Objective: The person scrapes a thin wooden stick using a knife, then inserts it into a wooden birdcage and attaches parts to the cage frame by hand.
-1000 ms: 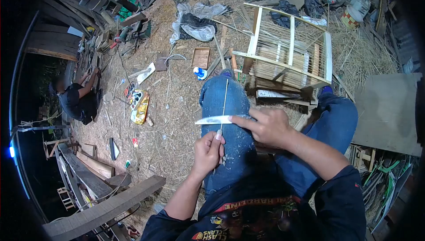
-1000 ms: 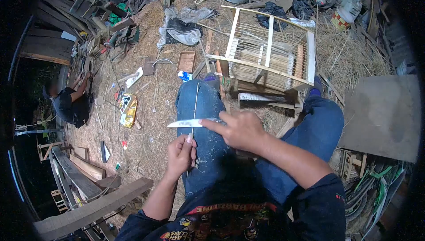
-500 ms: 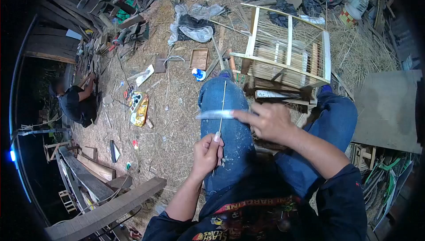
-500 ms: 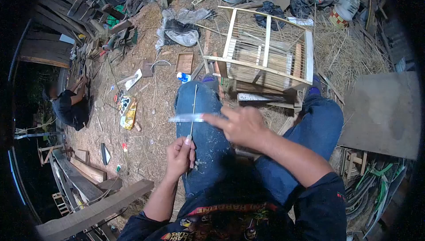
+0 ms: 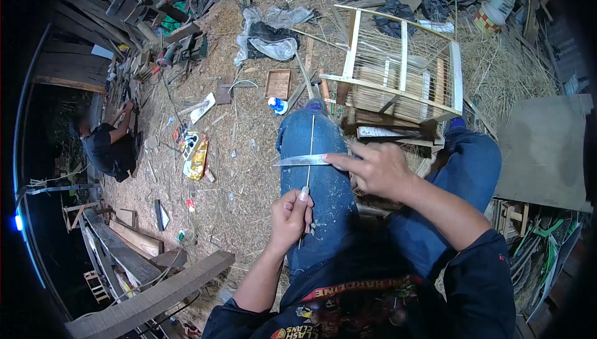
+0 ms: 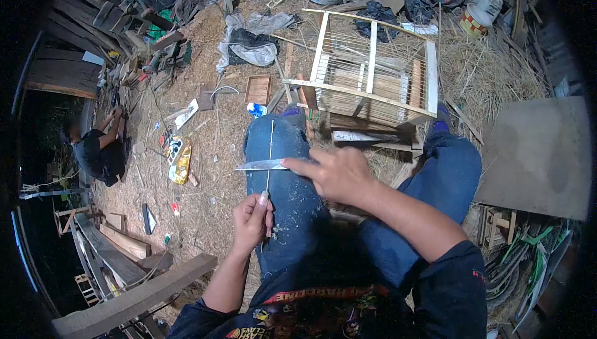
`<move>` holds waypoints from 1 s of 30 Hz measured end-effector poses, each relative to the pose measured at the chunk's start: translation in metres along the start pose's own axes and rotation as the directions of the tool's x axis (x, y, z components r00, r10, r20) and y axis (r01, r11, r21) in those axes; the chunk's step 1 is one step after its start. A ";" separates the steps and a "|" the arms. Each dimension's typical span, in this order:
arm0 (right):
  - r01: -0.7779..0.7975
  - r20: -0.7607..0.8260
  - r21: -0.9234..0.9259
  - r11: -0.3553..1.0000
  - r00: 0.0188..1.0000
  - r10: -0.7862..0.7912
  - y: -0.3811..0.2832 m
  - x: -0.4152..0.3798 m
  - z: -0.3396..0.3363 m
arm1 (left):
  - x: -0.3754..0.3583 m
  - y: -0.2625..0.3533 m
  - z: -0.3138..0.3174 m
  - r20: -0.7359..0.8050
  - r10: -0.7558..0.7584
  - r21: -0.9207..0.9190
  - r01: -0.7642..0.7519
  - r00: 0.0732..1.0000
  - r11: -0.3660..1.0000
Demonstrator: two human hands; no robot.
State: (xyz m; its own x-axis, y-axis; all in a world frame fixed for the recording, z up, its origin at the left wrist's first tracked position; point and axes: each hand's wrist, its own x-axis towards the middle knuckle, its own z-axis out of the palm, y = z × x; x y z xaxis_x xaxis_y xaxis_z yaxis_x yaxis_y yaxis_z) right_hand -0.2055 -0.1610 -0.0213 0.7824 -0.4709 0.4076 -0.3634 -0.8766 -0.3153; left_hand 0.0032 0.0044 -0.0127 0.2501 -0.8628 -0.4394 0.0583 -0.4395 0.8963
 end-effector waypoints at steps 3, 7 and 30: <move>-0.170 0.019 -0.015 0.985 0.985 0.170 0.012 0.006 -0.004 | -0.005 -0.001 -0.001 0.001 0.000 -0.024 0.000 1.000 1.000; -0.054 0.018 0.017 0.998 0.998 0.054 -0.001 0.001 -0.001 | 0.001 -0.002 0.000 0.006 0.008 -0.026 -0.008 1.000 1.000; -0.077 0.009 0.064 0.995 0.997 0.077 -0.007 0.003 -0.004 | 0.011 0.030 0.005 -0.106 0.155 0.399 -0.100 0.982 0.911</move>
State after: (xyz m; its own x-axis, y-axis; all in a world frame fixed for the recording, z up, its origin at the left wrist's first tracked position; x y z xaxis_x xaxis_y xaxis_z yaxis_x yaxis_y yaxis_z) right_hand -0.2030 -0.1569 -0.0151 0.7567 -0.5361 0.3741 -0.3900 -0.8295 -0.3998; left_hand 0.0026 -0.0192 0.0092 0.3573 -0.8889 -0.2866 -0.3580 -0.4137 0.8370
